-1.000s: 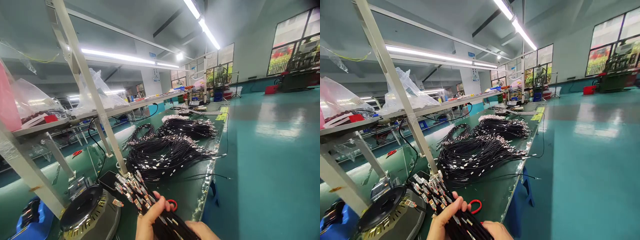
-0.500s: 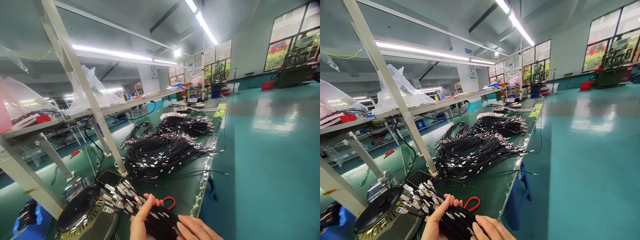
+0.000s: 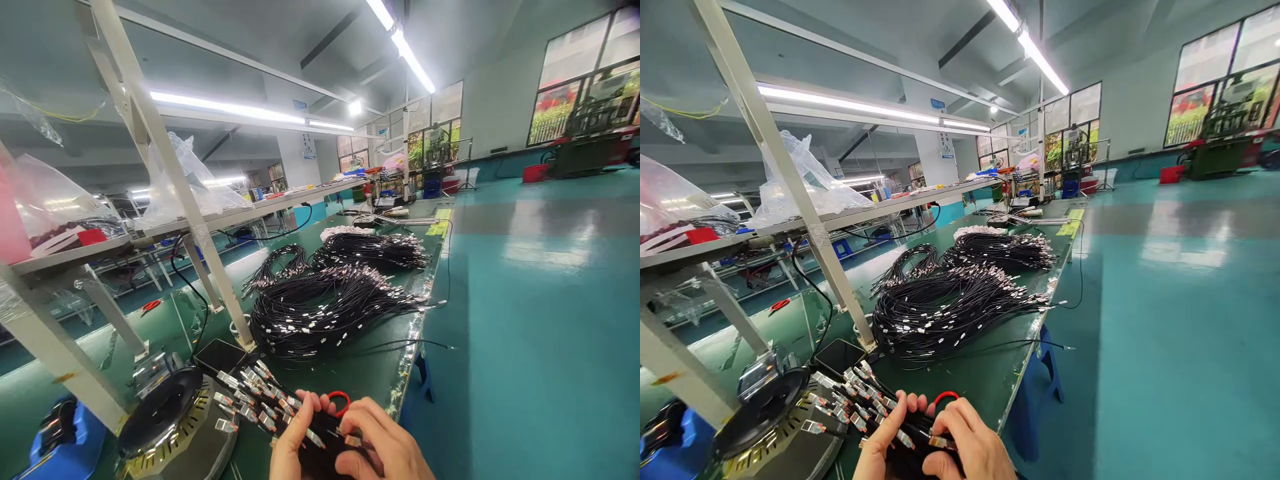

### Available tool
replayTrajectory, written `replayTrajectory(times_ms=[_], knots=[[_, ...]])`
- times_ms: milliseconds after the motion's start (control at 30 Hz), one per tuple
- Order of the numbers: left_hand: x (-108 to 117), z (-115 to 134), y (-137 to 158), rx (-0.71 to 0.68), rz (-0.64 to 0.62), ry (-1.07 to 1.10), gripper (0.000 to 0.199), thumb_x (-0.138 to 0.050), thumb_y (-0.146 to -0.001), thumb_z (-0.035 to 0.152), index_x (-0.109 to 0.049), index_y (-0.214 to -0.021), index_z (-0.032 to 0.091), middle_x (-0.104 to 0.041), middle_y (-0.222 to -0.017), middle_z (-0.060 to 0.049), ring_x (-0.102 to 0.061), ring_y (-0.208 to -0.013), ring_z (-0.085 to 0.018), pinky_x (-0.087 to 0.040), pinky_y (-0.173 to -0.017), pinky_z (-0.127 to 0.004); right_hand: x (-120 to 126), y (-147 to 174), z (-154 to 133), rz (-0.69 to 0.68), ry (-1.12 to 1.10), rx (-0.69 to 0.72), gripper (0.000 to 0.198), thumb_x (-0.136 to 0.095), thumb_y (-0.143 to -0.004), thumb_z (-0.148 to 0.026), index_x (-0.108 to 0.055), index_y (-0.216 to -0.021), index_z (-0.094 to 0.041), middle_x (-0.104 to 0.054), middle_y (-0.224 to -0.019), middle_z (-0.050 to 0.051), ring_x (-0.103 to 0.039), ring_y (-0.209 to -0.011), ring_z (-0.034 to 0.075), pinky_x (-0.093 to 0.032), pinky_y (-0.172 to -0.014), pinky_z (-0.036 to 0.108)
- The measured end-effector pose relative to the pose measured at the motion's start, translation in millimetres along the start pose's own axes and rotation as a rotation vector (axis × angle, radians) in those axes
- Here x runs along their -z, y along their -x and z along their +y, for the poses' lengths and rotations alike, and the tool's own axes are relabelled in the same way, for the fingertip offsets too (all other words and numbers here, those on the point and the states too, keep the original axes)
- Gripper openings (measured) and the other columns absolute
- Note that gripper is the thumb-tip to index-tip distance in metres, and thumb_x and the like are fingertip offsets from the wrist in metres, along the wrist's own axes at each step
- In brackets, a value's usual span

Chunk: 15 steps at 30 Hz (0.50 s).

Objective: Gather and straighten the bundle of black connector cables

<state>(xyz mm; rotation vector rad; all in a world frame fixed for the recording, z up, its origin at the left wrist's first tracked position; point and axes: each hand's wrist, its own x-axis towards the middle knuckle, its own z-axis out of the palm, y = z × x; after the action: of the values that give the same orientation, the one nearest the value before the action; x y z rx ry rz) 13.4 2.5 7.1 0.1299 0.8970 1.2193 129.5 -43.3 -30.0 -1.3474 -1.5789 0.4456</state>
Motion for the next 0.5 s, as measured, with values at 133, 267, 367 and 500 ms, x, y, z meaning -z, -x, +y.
replayTrajectory(times_ms=[133,267,367,500], knots=[[6.0,1.5,-2.5,0.036,-0.008,0.037,0.007,-0.062,-0.087,0.007,-0.064,-0.083,0.012,-0.074,-0.075,-0.007,-0.074,-0.072,-0.021,-0.062,-0.068,-0.035,-5.4,3.4,4.8,-0.003,-0.050,-0.058,0.028,-0.061,-0.068,-0.007,-0.069,-0.085,-0.028,-0.067,-0.092,-0.005,-0.062,-0.070,0.012,-0.046,-0.062,0.016],[5.1,2.3,1.8,-0.001,-0.055,0.054,0.022,-0.057,-0.089,0.003,-0.070,-0.073,0.011,-0.077,-0.074,-0.009,-0.075,-0.074,-0.020,-0.063,-0.069,-0.033,0.9,-0.3,-0.8,-0.077,-0.053,-0.223,0.016,-0.066,-0.064,-0.011,-0.067,-0.072,-0.025,-0.065,-0.075,-0.005,-0.057,-0.060,0.013,-0.041,-0.052,0.018],[6.9,0.8,2.1,0.008,-0.104,0.078,0.026,-0.055,-0.090,0.003,-0.072,-0.074,0.014,-0.078,-0.077,-0.009,-0.076,-0.077,-0.021,-0.062,-0.069,-0.033,6.0,-5.8,-6.7,-0.136,0.021,-0.255,0.030,-0.059,-0.060,-0.008,-0.065,-0.083,-0.025,-0.067,-0.080,-0.004,-0.061,-0.068,0.015,-0.043,-0.061,0.021],[9.7,0.3,2.1,0.061,-0.141,0.127,0.030,-0.051,-0.093,0.007,-0.073,-0.074,0.015,-0.078,-0.077,-0.009,-0.075,-0.077,-0.021,-0.061,-0.068,-0.035,8.7,-8.3,-12.3,-0.231,0.127,-0.253,0.033,-0.056,-0.060,-0.009,-0.062,-0.087,-0.026,-0.064,-0.077,-0.004,-0.061,-0.069,0.017,-0.040,-0.064,0.024]])
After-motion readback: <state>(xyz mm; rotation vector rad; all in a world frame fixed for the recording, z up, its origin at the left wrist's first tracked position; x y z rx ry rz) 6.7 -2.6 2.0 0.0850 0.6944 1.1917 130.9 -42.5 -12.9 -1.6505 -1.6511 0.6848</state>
